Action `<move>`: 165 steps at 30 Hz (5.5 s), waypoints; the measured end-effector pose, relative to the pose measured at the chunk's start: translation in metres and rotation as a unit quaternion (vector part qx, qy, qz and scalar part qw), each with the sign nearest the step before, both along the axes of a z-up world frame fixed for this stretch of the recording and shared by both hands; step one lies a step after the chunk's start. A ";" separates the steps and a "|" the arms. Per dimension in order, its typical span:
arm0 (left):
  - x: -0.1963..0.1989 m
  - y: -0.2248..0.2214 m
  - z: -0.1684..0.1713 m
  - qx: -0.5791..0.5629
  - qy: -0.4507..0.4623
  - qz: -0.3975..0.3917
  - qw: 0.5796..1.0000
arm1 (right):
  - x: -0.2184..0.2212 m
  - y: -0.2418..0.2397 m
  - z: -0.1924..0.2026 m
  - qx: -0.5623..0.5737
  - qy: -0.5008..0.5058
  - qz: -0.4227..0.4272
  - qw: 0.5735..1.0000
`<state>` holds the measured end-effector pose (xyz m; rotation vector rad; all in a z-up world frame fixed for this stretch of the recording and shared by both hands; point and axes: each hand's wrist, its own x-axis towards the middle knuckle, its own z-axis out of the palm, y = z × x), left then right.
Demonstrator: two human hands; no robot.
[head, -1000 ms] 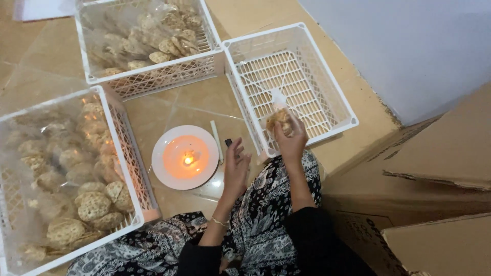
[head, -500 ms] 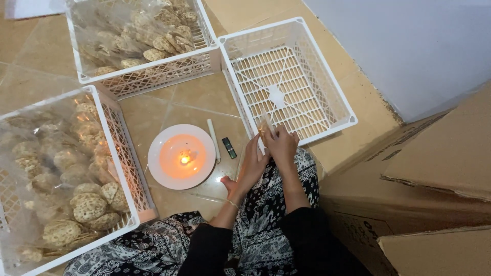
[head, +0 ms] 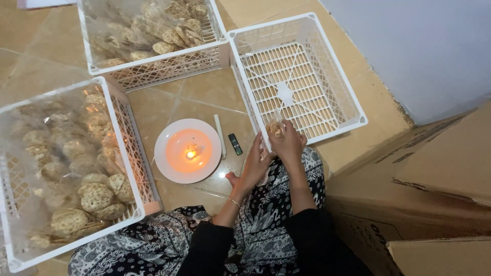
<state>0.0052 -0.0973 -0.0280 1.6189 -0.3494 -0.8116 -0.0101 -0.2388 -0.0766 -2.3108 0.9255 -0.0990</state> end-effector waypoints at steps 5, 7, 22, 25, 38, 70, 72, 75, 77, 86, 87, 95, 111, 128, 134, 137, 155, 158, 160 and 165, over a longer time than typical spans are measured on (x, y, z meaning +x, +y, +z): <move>0.001 0.011 -0.013 0.047 -0.005 -0.007 0.999 | 0.001 -0.003 -0.011 -0.025 -0.011 0.022 0.999; 0.000 0.013 -0.013 0.066 0.005 -0.013 0.998 | 0.000 0.001 -0.011 -0.047 -0.020 0.039 0.998; -0.007 0.005 -0.092 0.104 0.019 -0.054 0.993 | -0.004 0.004 -0.012 -0.073 -0.086 0.060 0.992; -0.008 0.019 -0.066 0.079 0.003 -0.047 0.996 | -0.004 0.010 0.000 -0.062 -0.114 0.056 0.990; 0.002 0.133 -0.064 0.050 -0.036 0.153 0.986 | 0.006 0.041 -0.001 -0.097 -0.401 0.127 0.902; -0.003 0.339 -0.056 0.001 -0.169 0.740 0.651 | 0.076 0.363 -0.026 -0.037 -0.263 0.383 0.885; -0.002 0.337 -0.057 -0.034 -0.175 0.769 0.614 | 0.073 0.372 -0.042 -0.021 -0.286 0.441 0.850; -0.004 0.339 -0.059 -0.041 -0.159 0.779 0.606 | 0.074 0.396 -0.059 0.013 -0.336 0.487 0.806; -0.004 0.339 -0.058 -0.053 -0.146 0.789 0.594 | 0.070 0.412 -0.045 0.070 -0.294 0.503 0.810; -0.007 0.342 -0.032 -0.086 -0.118 0.814 0.563 | 0.068 0.455 -0.011 0.175 -0.174 0.578 0.778; -0.008 0.343 -0.038 -0.082 -0.116 0.815 0.561 | 0.066 0.457 -0.008 0.185 -0.168 0.586 0.771; -0.006 0.342 -0.039 -0.091 -0.102 0.824 0.550 | 0.075 0.462 -0.036 0.254 -0.092 0.581 0.768; -0.006 0.342 -0.053 -0.077 -0.167 0.821 0.540 | 0.041 0.413 0.032 0.499 -0.112 0.460 0.726; -0.018 0.311 -0.074 -0.078 -0.325 0.546 0.768 | 0.048 0.301 0.056 0.719 -0.239 0.303 0.578; -0.032 0.266 -0.065 -0.134 -0.220 0.453 0.854 | 0.041 0.240 0.016 0.722 -0.202 0.238 0.617; -0.028 0.250 -0.096 -0.043 -0.297 0.457 0.838 | 0.038 0.217 0.001 0.705 -0.201 0.211 0.646; -0.037 0.221 -0.111 -0.146 -0.079 0.371 0.914 | 0.012 0.197 0.028 0.441 -0.137 0.169 0.871; -0.038 0.219 -0.112 -0.122 -0.081 0.348 0.926 | 0.009 0.188 0.023 0.443 -0.119 0.165 0.873; -0.038 0.217 -0.113 -0.118 -0.082 0.338 0.930 | 0.007 0.184 0.016 0.445 -0.112 0.156 0.875; -0.036 0.219 -0.108 -0.064 -0.046 0.343 0.936 | 0.001 0.178 -0.020 0.451 -0.091 0.098 0.882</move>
